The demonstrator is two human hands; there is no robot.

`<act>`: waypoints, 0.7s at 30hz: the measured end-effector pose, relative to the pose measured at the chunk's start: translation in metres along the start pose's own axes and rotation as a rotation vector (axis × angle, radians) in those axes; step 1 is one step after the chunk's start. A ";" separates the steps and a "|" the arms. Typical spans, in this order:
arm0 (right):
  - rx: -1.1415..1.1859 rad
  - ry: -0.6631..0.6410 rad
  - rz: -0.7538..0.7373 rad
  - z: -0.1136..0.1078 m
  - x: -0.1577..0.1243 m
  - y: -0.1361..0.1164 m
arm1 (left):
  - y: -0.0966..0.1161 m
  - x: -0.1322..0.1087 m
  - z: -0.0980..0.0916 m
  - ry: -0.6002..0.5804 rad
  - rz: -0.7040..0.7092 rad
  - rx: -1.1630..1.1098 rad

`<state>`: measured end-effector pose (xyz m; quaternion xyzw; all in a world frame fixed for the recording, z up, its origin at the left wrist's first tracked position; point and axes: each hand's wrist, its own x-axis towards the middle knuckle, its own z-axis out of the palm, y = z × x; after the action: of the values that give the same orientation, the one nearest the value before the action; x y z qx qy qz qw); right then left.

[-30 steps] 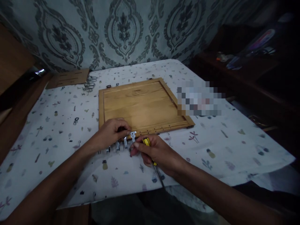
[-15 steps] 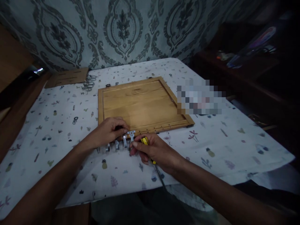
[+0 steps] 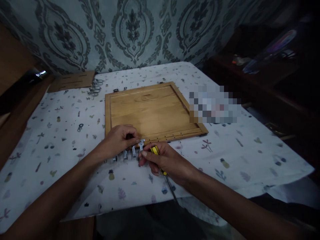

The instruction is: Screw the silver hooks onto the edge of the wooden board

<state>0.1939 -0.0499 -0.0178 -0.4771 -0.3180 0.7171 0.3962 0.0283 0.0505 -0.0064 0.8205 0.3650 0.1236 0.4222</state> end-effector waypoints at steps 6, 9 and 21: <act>0.012 -0.010 0.018 -0.002 0.001 0.003 | 0.003 0.001 0.000 -0.011 0.020 0.004; 0.000 0.002 0.022 -0.001 0.001 0.002 | 0.004 0.000 0.000 -0.011 0.029 0.003; -0.039 0.077 0.067 0.002 0.000 0.000 | 0.008 -0.002 0.003 0.024 0.021 0.002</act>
<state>0.1920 -0.0501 -0.0171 -0.5224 -0.3005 0.7048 0.3743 0.0325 0.0438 -0.0019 0.8232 0.3616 0.1375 0.4154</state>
